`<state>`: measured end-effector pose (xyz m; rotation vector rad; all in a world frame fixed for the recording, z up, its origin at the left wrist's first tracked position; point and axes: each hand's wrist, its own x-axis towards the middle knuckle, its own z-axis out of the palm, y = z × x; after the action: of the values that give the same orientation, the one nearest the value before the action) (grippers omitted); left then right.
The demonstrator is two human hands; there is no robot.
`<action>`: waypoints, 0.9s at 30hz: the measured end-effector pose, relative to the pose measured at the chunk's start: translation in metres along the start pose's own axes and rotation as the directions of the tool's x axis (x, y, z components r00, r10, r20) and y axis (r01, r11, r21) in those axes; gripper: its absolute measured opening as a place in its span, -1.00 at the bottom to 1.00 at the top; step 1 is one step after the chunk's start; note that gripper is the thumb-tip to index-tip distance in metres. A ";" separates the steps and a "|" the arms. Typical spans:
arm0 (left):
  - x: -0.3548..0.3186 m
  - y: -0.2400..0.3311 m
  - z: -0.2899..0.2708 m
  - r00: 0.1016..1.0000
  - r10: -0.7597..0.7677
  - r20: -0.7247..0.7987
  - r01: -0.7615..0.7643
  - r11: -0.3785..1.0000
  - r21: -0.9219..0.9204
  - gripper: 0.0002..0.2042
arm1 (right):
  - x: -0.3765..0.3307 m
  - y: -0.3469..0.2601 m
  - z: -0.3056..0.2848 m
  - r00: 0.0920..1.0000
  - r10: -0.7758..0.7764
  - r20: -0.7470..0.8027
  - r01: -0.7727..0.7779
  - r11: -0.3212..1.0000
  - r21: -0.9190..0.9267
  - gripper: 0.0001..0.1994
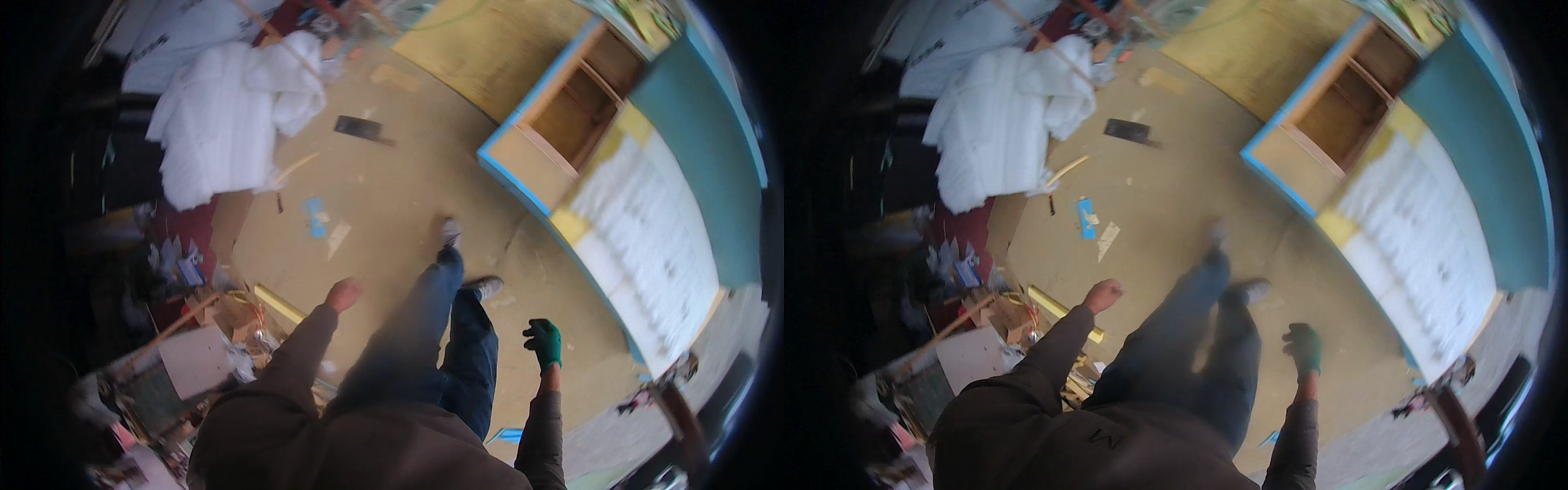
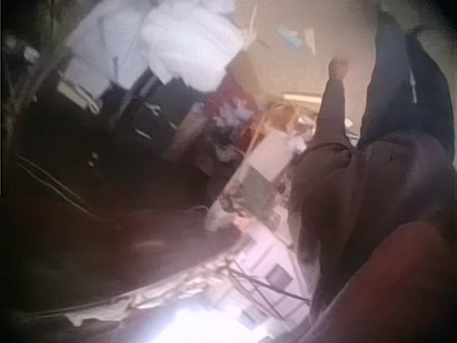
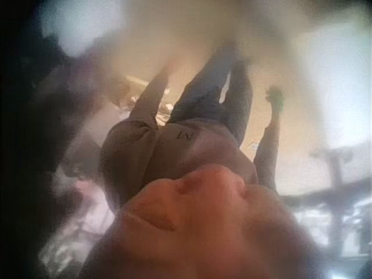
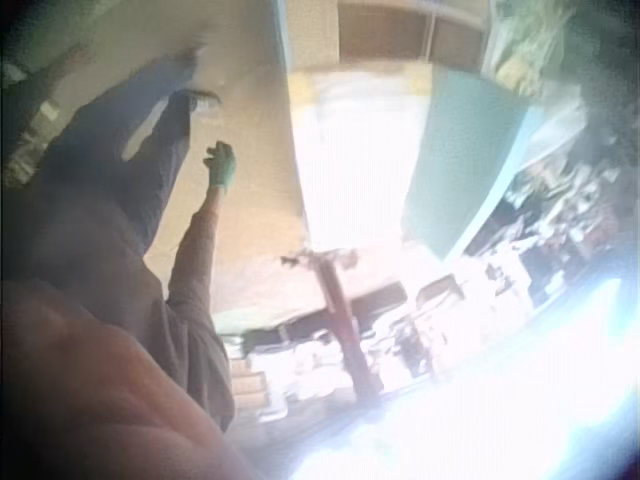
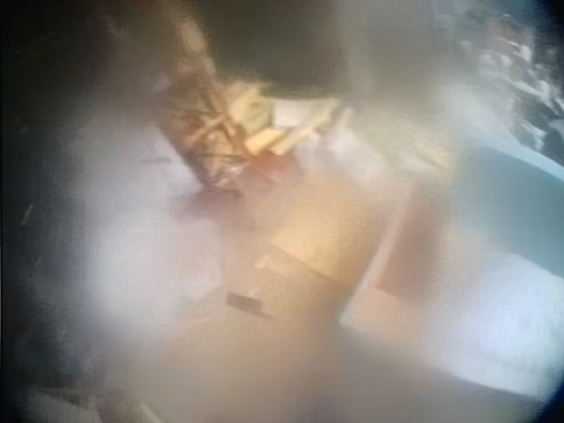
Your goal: The person uses shears to cut a marked line on a white sheet placed on a blue and yellow workbench. They then pick up a large piece of white fiberglass mat, unfold it, and lay it over the workbench, smoothing it with both hands. The person repeats this process with a second piece of fiberglass, aligning and smoothing it over the first layer.
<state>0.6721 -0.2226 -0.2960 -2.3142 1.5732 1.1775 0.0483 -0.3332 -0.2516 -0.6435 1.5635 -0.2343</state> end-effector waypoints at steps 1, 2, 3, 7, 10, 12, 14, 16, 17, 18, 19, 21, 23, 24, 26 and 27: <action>-0.028 -0.033 -0.014 0.997 -0.061 -0.049 0.058 0.997 -0.055 -0.78 | -0.001 -0.015 0.010 0.999 0.036 0.023 -0.036 0.999 0.006 -0.71; -0.053 -0.065 -0.024 0.988 -0.098 -0.119 0.085 0.990 -0.114 -0.79 | -0.001 -0.030 0.025 0.996 0.073 0.045 -0.074 0.997 0.013 -0.71; -0.077 -0.088 -0.025 0.970 -0.216 -0.112 0.196 0.966 -0.168 -0.81 | -0.006 -0.045 0.036 0.997 0.040 0.066 -0.037 0.998 -0.055 -0.73; -0.147 -0.187 -0.004 0.969 -0.246 -0.027 0.216 0.895 -0.391 -0.79 | 0.010 -0.117 0.121 0.995 0.021 0.093 -0.012 0.995 -0.095 -0.75; -0.175 -0.244 0.023 0.977 0.022 0.214 0.059 0.930 -0.364 -0.77 | 0.020 -0.161 0.193 0.993 0.069 0.090 -0.056 0.989 -0.140 -0.70; -0.168 -0.275 0.018 0.938 -0.063 0.340 0.211 0.885 -0.415 -0.76 | 0.039 -0.190 0.258 0.992 -0.042 0.120 0.067 0.975 -0.212 -0.73; -0.158 -0.300 -0.009 0.948 -0.153 0.279 0.279 0.822 -0.497 -0.76 | 0.049 -0.216 0.320 0.972 -0.174 0.156 0.221 0.900 -0.376 -0.79; -0.140 -0.333 -0.070 0.998 -0.057 0.005 0.056 0.938 -0.343 -0.77 | 0.068 -0.264 0.392 0.944 -0.131 0.303 0.260 0.862 -0.435 -0.78; -0.128 -0.345 -0.104 0.970 -0.191 -0.151 0.083 0.843 -0.531 -0.78 | 0.073 -0.284 0.432 0.832 -0.280 0.479 0.485 0.785 -0.384 -0.72; -0.117 -0.356 -0.138 0.901 -0.346 -0.264 0.065 0.706 -0.705 -0.79 | 0.077 -0.310 0.473 0.883 -0.159 0.441 0.358 0.836 -0.416 -0.70; -0.111 -0.365 -0.171 0.866 -0.441 -0.236 0.048 0.543 -0.838 -0.79 | 0.081 -0.338 0.514 0.888 -0.134 0.441 0.306 0.886 -0.348 -0.70; -0.101 -0.385 -0.232 0.800 -0.549 -0.241 -0.027 0.367 -0.930 -0.81 | 0.085 -0.388 0.580 0.849 -0.134 0.511 0.302 0.917 -0.261 -0.69; -0.096 -0.404 -0.271 0.740 -0.591 -0.321 -0.107 0.368 -0.923 -0.84 | 0.090 -0.427 0.634 0.836 -0.164 0.524 0.349 0.895 -0.277 -0.71; -0.094 -0.412 -0.280 0.733 -0.618 -0.283 -0.080 0.335 -0.939 -0.84 | 0.097 -0.439 0.661 0.825 -0.189 0.532 0.381 0.882 -0.278 -0.72; -0.086 -0.441 -0.287 0.718 -0.655 -0.235 -0.098 0.240 -0.966 -0.84 | 0.113 -0.455 0.701 0.807 -0.215 0.550 0.481 0.779 -0.401 -0.74; -0.086 -0.455 -0.283 0.729 -0.647 -0.225 -0.040 0.288 -0.957 -0.86 | 0.126 -0.461 0.720 0.792 -0.214 0.572 0.497 0.770 -0.400 -0.70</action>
<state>1.1867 -0.0855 -0.1904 -3.8071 0.1264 1.5513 0.8653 -0.6100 -0.2025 -1.3522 0.9664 0.0921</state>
